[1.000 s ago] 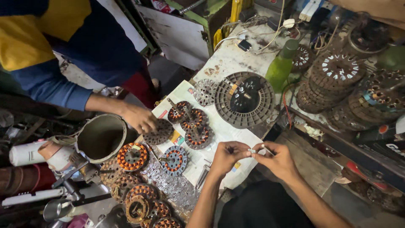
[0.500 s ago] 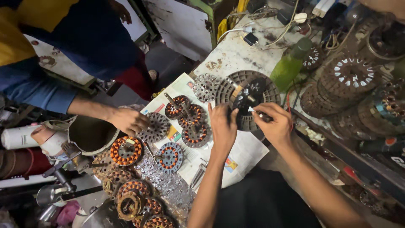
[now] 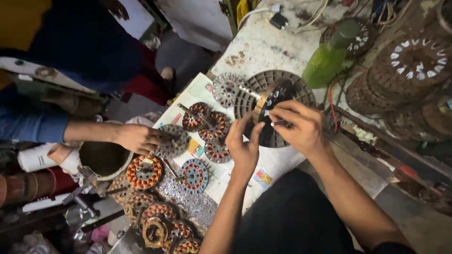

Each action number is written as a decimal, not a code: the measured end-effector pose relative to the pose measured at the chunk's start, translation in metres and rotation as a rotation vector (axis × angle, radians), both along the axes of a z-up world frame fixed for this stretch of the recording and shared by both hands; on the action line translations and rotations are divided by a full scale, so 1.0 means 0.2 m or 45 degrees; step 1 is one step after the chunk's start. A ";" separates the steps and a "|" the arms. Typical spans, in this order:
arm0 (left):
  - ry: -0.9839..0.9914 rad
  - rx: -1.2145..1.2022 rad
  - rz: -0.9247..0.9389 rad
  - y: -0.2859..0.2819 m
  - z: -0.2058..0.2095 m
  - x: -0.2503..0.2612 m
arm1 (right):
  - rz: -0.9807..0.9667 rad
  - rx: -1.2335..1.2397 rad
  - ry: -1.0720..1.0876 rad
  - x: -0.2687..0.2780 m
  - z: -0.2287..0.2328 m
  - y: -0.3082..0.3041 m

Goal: The person repeatedly inserts small white cylindrical pieces into the slots of a motor stator. They handle the stator and the pieces by hand, rotating the stator to access different slots. The work is performed on a cluttered workbench with other motor parts nearby.

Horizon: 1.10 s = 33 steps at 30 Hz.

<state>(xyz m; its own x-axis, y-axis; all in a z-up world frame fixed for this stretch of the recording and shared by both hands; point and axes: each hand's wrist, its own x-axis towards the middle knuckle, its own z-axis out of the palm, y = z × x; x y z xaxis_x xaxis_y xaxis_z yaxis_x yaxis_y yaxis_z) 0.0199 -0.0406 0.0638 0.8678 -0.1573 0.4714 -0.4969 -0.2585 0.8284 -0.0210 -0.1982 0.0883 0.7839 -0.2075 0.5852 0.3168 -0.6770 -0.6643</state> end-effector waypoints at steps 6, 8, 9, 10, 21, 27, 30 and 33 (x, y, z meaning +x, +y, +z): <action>0.011 0.006 -0.006 0.00 -0.03 0.00 | 0.007 -0.316 -0.064 0.03 0.03 -0.03; 0.020 -0.001 0.006 0.00 -0.04 0.00 | 0.018 -0.363 -0.077 0.04 0.03 -0.03; 0.025 -0.004 0.011 0.00 -0.04 -0.01 | 0.027 -0.344 -0.060 0.04 0.04 -0.03; 0.030 -0.009 0.009 0.00 -0.04 0.00 | 0.030 -0.325 -0.046 0.05 0.04 -0.03; 0.064 0.049 -0.026 0.02 -0.01 0.01 | -0.001 -0.493 0.089 0.00 0.16 0.02; 0.020 0.017 -0.034 0.02 -0.02 0.01 | 0.322 -0.064 0.239 0.04 0.07 -0.12; 0.023 0.013 -0.027 0.02 -0.02 0.01 | 0.353 0.041 0.168 0.05 -0.01 -0.13; 0.077 0.011 -0.030 0.02 -0.02 0.01 | 0.252 0.179 0.278 0.07 -0.05 -0.14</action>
<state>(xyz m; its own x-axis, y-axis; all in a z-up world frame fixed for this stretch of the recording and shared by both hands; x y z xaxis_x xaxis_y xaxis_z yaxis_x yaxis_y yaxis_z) 0.0226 -0.0370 0.0602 0.8908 -0.1819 0.4164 -0.4517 -0.2546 0.8550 -0.0078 -0.2262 0.0775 0.9208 -0.1051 0.3755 0.2732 -0.5133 -0.8136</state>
